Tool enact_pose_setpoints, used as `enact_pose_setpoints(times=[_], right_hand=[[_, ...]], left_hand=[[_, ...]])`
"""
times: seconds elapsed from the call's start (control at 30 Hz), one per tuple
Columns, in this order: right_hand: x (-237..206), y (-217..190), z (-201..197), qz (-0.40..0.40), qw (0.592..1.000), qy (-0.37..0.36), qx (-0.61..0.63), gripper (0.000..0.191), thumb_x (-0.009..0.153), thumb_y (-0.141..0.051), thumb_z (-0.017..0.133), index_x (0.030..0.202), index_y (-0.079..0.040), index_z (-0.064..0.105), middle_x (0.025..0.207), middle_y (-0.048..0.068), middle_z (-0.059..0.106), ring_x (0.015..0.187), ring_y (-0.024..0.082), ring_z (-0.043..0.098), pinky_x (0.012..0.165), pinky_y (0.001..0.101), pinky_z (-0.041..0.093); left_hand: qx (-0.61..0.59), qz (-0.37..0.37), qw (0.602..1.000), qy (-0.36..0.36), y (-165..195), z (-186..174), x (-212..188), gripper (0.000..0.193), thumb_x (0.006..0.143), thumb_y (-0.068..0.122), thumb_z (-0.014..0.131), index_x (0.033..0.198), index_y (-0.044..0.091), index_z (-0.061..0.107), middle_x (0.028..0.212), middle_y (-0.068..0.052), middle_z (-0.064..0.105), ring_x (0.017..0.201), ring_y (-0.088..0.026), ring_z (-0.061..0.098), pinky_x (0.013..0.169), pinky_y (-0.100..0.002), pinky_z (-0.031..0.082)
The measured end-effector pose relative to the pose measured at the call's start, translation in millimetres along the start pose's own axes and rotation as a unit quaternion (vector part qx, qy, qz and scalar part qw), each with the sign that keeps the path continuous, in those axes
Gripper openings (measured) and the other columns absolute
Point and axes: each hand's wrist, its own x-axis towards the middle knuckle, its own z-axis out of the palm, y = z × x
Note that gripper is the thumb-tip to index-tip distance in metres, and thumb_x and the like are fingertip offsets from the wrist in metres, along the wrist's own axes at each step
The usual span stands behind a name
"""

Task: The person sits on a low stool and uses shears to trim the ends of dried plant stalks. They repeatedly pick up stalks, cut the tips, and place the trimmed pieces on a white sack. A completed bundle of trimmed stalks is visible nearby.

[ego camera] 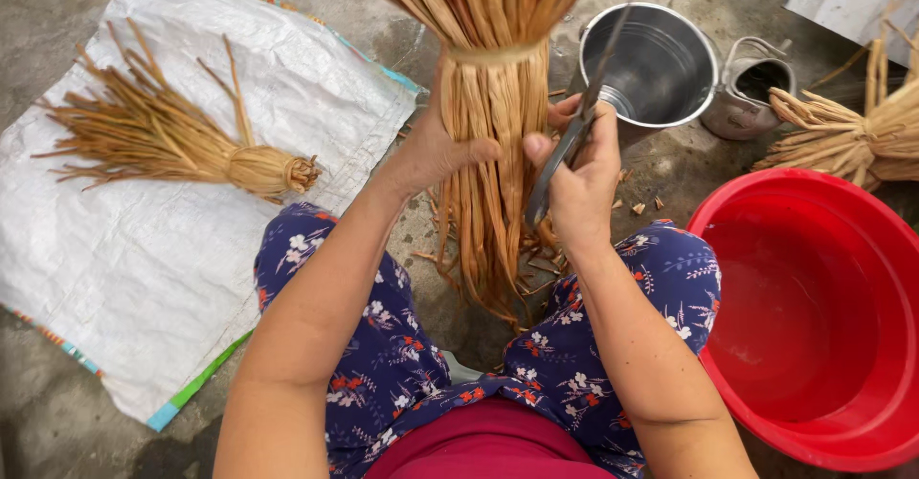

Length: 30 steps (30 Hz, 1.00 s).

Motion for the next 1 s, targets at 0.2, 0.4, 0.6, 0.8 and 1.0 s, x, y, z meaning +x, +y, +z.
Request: enact_pose_setpoints(times=[0.2, 0.4, 0.6, 0.8, 1.0], right_hand=[[15, -22, -12, 0.038, 0.993, -0.056, 0.097, 0.040, 0.090, 0.000, 0.076, 0.121, -0.010, 0.053, 0.123, 0.012, 0.074, 0.068, 0.005, 0.059, 0.057, 0.0167, 0.045], [30, -31, -31, 0.005, 0.986, -0.048, 0.159, 0.050, 0.089, -0.002, 0.079, 0.129, -0.013, 0.051, 0.134, 0.012, 0.074, 0.070, 0.004, 0.060, 0.060, 0.0175, 0.048], [24, 16, -16, 0.044, 0.996, 0.070, 0.030, 0.053, 0.085, -0.002, 0.086, 0.124, -0.008, 0.049, 0.096, -0.003, 0.050, 0.083, 0.008, 0.053, 0.071, 0.0213, 0.048], [33, 30, -21, 0.031, 0.996, 0.064, 0.052, 0.040, 0.099, 0.000, 0.076, 0.128, -0.007, 0.049, 0.102, -0.002, 0.055, 0.093, 0.009, 0.057, 0.081, 0.0238, 0.052], [21, -7, -13, 0.025, 1.000, -0.017, 0.003, 0.046, 0.088, 0.004, 0.070, 0.127, -0.008, 0.049, 0.112, 0.001, 0.060, 0.106, 0.008, 0.060, 0.091, 0.0217, 0.052]], left_hand=[[-0.265, -0.109, 0.958, 0.019, -5, -29, 16, 0.107, 0.068, 0.041, 0.093, 0.151, -0.003, 0.044, 0.134, -0.016, 0.065, 0.128, -0.026, 0.065, 0.113, -0.041, 0.053], [-0.342, -0.120, 0.930, -0.068, -11, -23, 25, 0.110, 0.066, 0.041, 0.093, 0.152, -0.002, 0.038, 0.138, -0.018, 0.061, 0.126, -0.028, 0.062, 0.106, -0.042, 0.054], [-0.165, -0.173, 0.969, 0.068, -24, -1, 34, 0.129, 0.066, 0.073, 0.087, 0.160, 0.000, 0.039, 0.150, -0.018, 0.058, 0.141, -0.029, 0.053, 0.121, -0.041, 0.042], [0.052, 0.029, 0.995, -0.077, -31, 20, 40, 0.142, 0.066, 0.070, 0.085, 0.169, 0.007, 0.012, 0.170, -0.014, 0.025, 0.160, -0.024, 0.017, 0.130, -0.042, 0.019], [-0.263, -0.129, 0.954, -0.058, -18, 10, 25, 0.107, 0.074, 0.038, 0.090, 0.158, -0.008, 0.043, 0.146, -0.023, 0.057, 0.141, -0.033, 0.055, 0.123, -0.045, 0.045]])
